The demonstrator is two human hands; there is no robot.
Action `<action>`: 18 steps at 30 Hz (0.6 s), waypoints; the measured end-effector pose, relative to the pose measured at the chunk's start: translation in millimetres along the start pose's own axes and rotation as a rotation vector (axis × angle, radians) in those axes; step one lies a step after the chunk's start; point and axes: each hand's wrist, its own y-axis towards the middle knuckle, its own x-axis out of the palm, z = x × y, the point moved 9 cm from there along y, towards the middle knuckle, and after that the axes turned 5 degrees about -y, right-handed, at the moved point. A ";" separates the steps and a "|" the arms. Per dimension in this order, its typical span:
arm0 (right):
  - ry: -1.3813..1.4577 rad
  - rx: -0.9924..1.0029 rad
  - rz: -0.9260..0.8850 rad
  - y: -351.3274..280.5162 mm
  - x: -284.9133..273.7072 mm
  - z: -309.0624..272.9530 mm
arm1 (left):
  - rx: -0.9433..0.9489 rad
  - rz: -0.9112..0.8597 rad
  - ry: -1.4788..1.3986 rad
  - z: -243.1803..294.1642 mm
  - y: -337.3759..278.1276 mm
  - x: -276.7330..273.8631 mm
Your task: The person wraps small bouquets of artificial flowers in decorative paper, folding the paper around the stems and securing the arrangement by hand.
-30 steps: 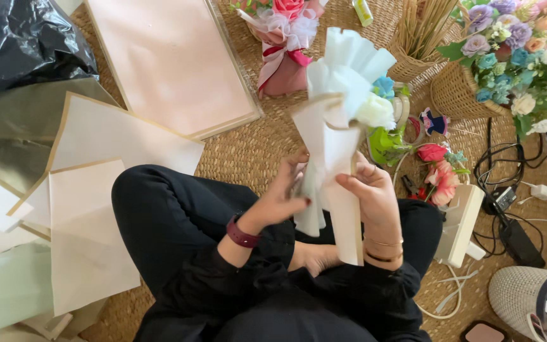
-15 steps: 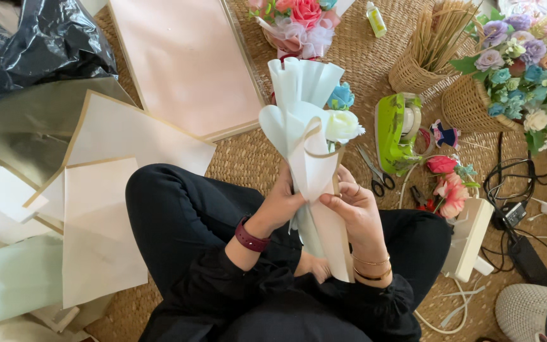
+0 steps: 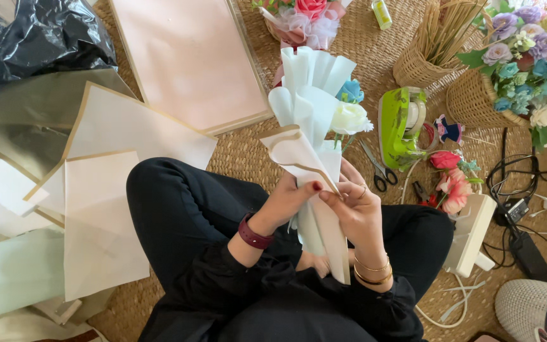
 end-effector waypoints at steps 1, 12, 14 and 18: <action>-0.009 -0.020 -0.002 -1.7 -0.4 -1.5 | 0.008 0.007 -0.048 6.3 -1.4 0.3; -0.120 -0.107 0.042 -5.9 4.1 -9.0 | -0.047 0.021 0.136 74.2 -14.4 30.7; -0.107 -0.102 0.045 -7.5 4.7 -3.0 | -0.024 0.034 0.173 86.4 -12.6 33.2; -0.062 -0.078 0.075 -8.9 3.8 8.2 | 0.077 0.049 0.155 88.8 -6.7 25.1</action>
